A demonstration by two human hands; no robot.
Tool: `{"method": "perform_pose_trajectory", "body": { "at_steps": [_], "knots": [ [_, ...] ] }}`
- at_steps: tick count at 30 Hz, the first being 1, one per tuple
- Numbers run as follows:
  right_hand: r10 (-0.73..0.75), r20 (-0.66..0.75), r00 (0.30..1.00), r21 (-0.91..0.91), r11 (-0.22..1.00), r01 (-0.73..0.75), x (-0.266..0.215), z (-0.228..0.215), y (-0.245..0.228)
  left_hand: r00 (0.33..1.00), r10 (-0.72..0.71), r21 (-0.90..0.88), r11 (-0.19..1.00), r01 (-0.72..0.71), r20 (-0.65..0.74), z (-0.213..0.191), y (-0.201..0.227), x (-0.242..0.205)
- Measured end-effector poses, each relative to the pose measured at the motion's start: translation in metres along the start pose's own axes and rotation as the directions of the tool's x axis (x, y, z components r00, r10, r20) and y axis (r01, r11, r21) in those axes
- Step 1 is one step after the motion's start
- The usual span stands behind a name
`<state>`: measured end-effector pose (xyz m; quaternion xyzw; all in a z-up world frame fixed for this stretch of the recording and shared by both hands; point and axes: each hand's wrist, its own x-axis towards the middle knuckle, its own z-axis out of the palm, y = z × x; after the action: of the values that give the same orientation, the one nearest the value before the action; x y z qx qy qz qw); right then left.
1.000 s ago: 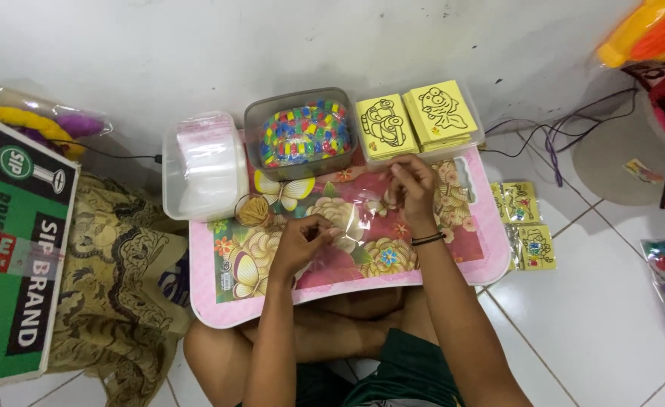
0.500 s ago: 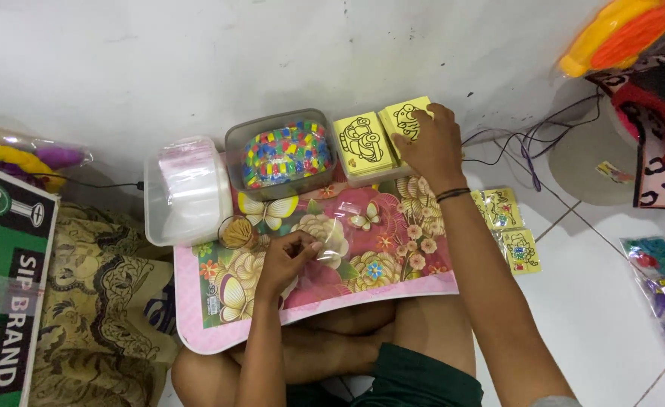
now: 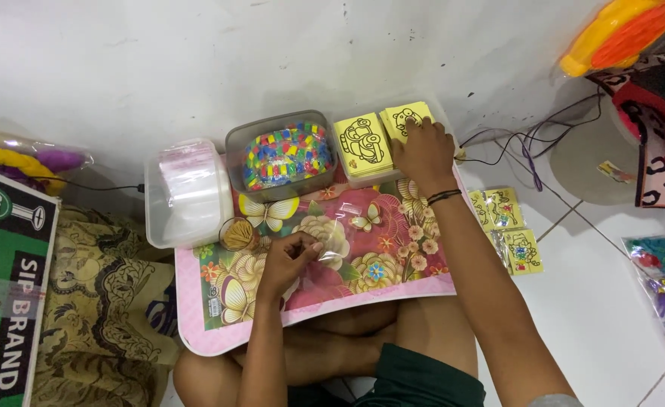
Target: The person places a sticker inside a small plastic bag by hand and then sets the bag down.
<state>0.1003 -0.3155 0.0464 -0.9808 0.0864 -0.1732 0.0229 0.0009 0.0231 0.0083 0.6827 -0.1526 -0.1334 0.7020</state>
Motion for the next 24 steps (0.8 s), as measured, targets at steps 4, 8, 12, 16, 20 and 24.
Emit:
{"method": "perform_pose_trajectory", "body": {
  "at_steps": [4, 8, 12, 16, 20, 24],
  "knots": [
    [-0.032, 0.031, 0.999, 0.04, 0.999, 0.03, -0.002, -0.006, 0.001, 1.0, 0.0, 0.016, 1.0, 0.0, 0.016, -0.001, 0.0, 0.0],
    [-0.052, -0.088, 0.995, 0.032, 0.998, 0.055, -0.004, -0.016, -0.002, 1.0, -0.002, 0.022, 1.0, 0.001, 0.013, -0.001, 0.003, 0.0],
    [-0.071, -0.342, 0.937, 0.157, 0.979, 0.131, -0.017, -0.067, -0.018, 1.0, 0.0, 0.019, 1.0, 0.0, 0.007, 0.0, 0.004, -0.002],
    [-0.001, -0.472, 0.882, 0.487, 0.833, 0.262, -0.038, -0.091, -0.02, 1.0, -0.005, 0.035, 0.999, 0.005, -0.008, -0.001, 0.006, 0.0],
    [0.164, 0.014, 0.986, 0.947, 0.314, -0.066, -0.072, -0.08, -0.027, 1.0, 0.012, 0.023, 1.0, -0.012, -0.01, -0.001, 0.005, -0.001],
    [0.178, 0.397, 0.9, 0.915, -0.151, -0.374, -0.104, -0.066, -0.044, 1.0, 0.023, 0.019, 1.0, -0.022, -0.012, -0.001, 0.008, -0.002]
  ]
}}
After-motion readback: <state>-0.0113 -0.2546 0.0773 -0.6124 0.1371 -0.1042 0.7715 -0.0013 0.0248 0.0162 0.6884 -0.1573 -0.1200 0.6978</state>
